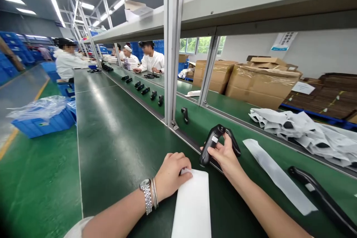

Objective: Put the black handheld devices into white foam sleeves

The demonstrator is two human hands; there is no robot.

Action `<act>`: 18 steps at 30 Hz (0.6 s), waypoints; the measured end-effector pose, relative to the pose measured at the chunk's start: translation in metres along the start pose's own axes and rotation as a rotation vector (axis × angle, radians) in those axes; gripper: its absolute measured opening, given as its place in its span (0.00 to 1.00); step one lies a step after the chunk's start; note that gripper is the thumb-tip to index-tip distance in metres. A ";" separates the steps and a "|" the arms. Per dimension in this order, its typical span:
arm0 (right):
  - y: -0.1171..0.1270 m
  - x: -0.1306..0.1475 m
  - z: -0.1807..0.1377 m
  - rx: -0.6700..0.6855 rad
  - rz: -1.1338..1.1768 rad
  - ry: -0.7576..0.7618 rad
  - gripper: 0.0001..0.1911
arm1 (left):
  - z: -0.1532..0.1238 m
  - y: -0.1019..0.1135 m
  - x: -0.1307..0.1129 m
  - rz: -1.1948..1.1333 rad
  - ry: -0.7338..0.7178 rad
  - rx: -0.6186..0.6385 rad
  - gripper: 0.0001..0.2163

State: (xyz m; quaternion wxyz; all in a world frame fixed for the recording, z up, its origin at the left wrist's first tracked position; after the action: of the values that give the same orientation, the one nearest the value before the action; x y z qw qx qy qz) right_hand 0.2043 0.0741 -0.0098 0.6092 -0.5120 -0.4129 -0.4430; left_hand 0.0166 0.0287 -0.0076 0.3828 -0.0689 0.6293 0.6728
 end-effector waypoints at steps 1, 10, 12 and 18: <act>0.000 0.000 0.000 -0.003 0.004 0.008 0.53 | 0.000 0.000 -0.001 0.002 -0.007 0.003 0.03; -0.011 0.003 -0.005 0.027 -0.009 0.090 0.55 | 0.003 0.005 -0.008 -0.018 -0.084 -0.067 0.07; -0.014 0.004 -0.007 0.032 -0.018 0.108 0.55 | 0.002 0.007 -0.010 -0.047 -0.113 -0.070 0.05; -0.022 0.001 -0.014 0.052 -0.063 0.088 0.53 | -0.002 0.011 -0.019 -0.160 -0.179 -0.128 0.04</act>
State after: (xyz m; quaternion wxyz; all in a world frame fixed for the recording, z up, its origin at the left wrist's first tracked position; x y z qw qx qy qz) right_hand 0.1838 0.0583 -0.0048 0.6256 -0.4627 -0.4132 -0.4732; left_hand 0.0221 0.0195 0.0118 0.4847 -0.0827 0.5409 0.6824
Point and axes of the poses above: each hand's wrist, its own z-axis towards the middle knuckle, its own y-axis out of the back of the hand, x = y × z, the point moved 4 cm from there along z, towards the middle knuckle, and after that the axes turned 4 degrees about y, right-handed, at the moved point
